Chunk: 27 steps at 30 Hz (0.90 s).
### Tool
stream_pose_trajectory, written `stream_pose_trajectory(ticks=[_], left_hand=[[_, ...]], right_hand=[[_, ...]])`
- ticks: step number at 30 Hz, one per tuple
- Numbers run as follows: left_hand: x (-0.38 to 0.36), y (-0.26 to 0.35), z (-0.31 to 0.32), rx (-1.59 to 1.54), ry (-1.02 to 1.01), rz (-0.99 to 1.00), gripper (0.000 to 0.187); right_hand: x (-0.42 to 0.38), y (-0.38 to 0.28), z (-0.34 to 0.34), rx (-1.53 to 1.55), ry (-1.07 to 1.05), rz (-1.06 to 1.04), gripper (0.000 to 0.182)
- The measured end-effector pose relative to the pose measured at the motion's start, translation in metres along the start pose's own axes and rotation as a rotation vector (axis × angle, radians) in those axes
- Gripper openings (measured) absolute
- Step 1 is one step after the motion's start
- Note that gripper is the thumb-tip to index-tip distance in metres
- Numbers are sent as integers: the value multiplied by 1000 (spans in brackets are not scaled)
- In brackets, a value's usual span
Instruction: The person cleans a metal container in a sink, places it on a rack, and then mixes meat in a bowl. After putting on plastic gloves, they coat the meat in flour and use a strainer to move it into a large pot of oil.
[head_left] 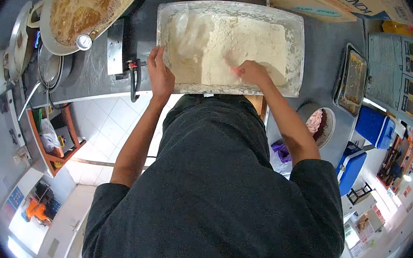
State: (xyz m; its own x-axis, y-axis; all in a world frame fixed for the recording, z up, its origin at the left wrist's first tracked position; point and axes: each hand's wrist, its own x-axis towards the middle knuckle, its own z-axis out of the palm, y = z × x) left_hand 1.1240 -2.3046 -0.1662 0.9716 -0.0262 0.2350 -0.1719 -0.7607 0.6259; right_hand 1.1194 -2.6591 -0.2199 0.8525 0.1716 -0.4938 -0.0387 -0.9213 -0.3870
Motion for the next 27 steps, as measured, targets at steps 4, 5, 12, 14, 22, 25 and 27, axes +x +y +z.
stream_pose_trajectory(ticks=[4,5,12,14,22,25,27], left_hand=[[0,-2,2,-21,7,9,67],[0,-1,2,-27,9,8,66],[0,0,-1,-43,-33,36,68],[0,-3,3,-48,-42,40,68],[0,-10,20,-78,-106,40,68],[1,-12,33,-91,-130,57,69],[3,-13,41,-103,-145,61,69]], right_hand=[[13,7,-28,-14,-108,-9,21],[7,1,-29,-19,21,100,21],[2,-4,-23,139,-133,41,26],[-8,-10,-46,144,38,243,27],[11,5,-6,117,20,204,22],[16,9,9,75,-26,179,23],[15,10,6,105,-125,63,24]])
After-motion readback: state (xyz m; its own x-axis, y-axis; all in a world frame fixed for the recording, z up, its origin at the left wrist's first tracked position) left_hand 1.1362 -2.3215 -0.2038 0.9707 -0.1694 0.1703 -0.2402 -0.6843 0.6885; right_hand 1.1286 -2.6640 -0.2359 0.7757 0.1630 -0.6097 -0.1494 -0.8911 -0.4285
